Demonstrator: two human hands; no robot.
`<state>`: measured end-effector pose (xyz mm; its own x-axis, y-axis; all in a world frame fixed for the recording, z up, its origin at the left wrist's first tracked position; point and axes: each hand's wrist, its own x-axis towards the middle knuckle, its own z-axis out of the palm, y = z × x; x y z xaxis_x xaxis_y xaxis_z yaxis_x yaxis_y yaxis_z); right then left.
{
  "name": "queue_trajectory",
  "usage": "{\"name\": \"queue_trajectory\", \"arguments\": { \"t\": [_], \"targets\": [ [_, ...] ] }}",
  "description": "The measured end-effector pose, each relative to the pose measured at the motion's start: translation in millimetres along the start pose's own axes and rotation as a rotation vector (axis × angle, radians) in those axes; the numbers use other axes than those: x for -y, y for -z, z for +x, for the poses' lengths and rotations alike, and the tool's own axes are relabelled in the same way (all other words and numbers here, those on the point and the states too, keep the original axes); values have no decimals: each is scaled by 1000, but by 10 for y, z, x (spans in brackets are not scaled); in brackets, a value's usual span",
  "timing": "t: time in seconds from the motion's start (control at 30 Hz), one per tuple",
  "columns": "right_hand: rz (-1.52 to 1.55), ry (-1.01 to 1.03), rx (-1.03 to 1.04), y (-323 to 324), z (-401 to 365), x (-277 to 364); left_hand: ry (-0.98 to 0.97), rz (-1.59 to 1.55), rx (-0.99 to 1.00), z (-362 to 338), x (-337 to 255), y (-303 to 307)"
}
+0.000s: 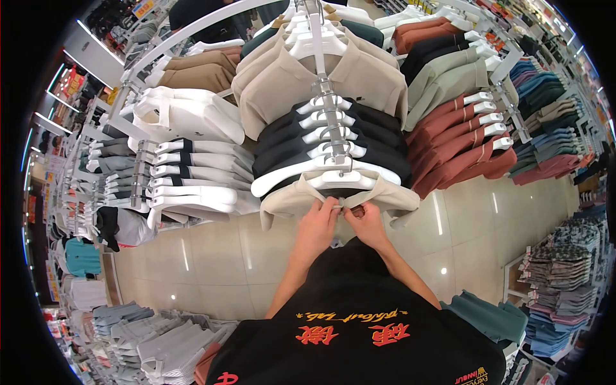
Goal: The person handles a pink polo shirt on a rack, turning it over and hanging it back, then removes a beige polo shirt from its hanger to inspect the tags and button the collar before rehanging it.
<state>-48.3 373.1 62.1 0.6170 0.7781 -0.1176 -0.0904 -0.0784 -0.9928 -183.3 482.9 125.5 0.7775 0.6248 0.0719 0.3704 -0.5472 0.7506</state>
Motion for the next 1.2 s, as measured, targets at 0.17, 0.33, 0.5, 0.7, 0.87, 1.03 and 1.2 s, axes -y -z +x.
{"name": "queue_trajectory", "arguments": {
  "t": [0.17,0.33,0.5,0.7,0.87,1.03,1.2],
  "targets": [
    [-39,-5,-7,15,-13,-6,15,28,-30,-20,-22,-14],
    [-84,-4,-11,46,-18,41,3,35,-92,-9,-15,-84],
    [-16,9,15,53,-19,-16,1,22,-106,-22,8,-94],
    [65,4,78,62,-3,23,-38,36,-100,-67,71,-103],
    [-5,-21,18,31,-12,-11,-40,31,-85,-64,53,-126],
    [-68,-2,-6,61,58,-65,-32,60,-44,-55,5,-140],
    [-224,-3,-26,105,64,31,-69,76,-56,-45,-13,-160]
  ]
}}
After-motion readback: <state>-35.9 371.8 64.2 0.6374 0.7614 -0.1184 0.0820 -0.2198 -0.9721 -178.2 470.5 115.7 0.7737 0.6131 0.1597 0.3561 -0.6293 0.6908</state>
